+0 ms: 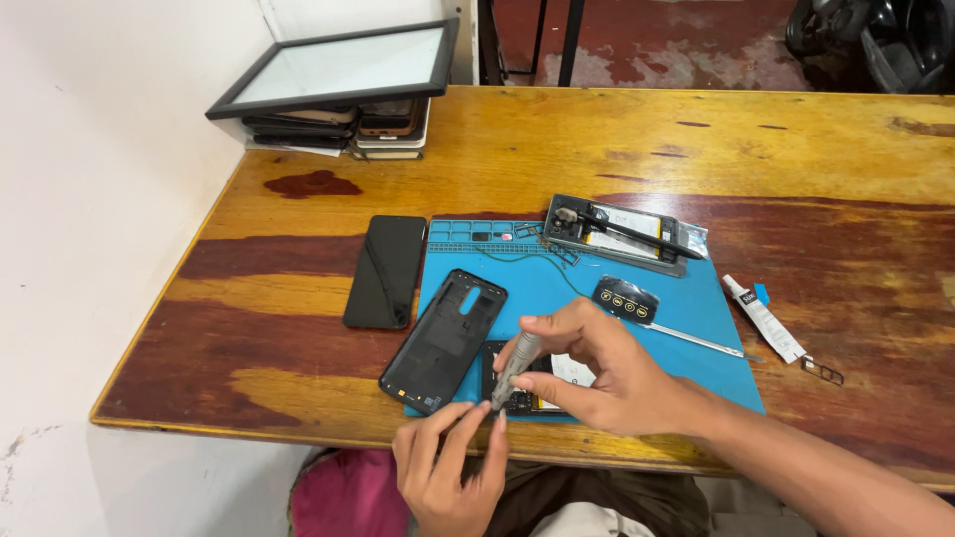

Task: The person applies adhesive to the edges of a smartphone back cover and then uses a syringe-like tool to apply adhesive to the internal frame of a disassembled phone. They handle multiple phone components and tools on a workbench.

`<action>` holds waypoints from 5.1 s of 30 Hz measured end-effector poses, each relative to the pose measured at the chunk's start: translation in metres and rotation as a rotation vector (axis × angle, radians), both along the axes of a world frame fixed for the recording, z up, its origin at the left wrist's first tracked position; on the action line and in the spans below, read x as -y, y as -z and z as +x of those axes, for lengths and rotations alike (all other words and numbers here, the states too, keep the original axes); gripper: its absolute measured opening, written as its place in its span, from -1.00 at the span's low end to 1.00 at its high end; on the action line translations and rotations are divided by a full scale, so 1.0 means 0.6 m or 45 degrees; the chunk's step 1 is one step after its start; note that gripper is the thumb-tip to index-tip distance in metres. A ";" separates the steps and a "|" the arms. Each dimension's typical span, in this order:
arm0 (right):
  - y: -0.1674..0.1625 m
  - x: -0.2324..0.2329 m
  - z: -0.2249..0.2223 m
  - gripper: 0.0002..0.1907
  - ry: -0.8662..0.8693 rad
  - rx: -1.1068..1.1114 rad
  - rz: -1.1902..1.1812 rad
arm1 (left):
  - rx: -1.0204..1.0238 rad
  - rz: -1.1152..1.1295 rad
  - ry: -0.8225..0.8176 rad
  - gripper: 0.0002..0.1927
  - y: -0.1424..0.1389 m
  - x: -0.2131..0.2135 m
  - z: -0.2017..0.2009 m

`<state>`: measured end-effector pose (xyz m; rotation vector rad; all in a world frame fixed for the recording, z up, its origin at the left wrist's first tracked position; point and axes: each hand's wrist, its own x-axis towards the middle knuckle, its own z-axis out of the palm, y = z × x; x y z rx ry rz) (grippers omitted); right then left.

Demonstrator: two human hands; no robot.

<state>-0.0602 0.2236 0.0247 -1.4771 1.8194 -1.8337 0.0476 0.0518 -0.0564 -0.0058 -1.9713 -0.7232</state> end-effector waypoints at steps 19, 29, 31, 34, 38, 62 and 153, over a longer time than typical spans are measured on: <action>-0.010 -0.009 -0.013 -0.49 0.162 -0.013 -0.025 | 0.639 0.144 0.144 -0.90 -0.062 0.023 -0.007; -0.024 -0.012 -0.027 -0.49 0.252 -0.062 -0.128 | 0.559 -0.113 0.060 -0.87 -0.053 0.027 -0.037; -0.027 -0.013 -0.030 -0.49 0.290 -0.047 -0.169 | 0.557 0.068 0.106 -0.85 -0.056 0.023 -0.038; -0.028 -0.013 -0.028 -0.51 0.332 -0.033 -0.197 | 0.494 0.305 0.260 -0.85 -0.057 0.011 -0.041; -0.026 -0.014 -0.030 -0.53 0.347 -0.052 -0.212 | 0.421 0.471 0.372 -0.90 -0.053 -0.001 -0.053; 0.011 0.004 0.004 -0.41 0.153 -0.261 -0.327 | 0.336 1.170 0.754 -0.76 -0.013 0.021 -0.047; -0.016 0.009 0.003 -0.49 0.100 -0.374 0.136 | -0.222 -0.224 0.147 -0.83 0.025 0.009 -0.008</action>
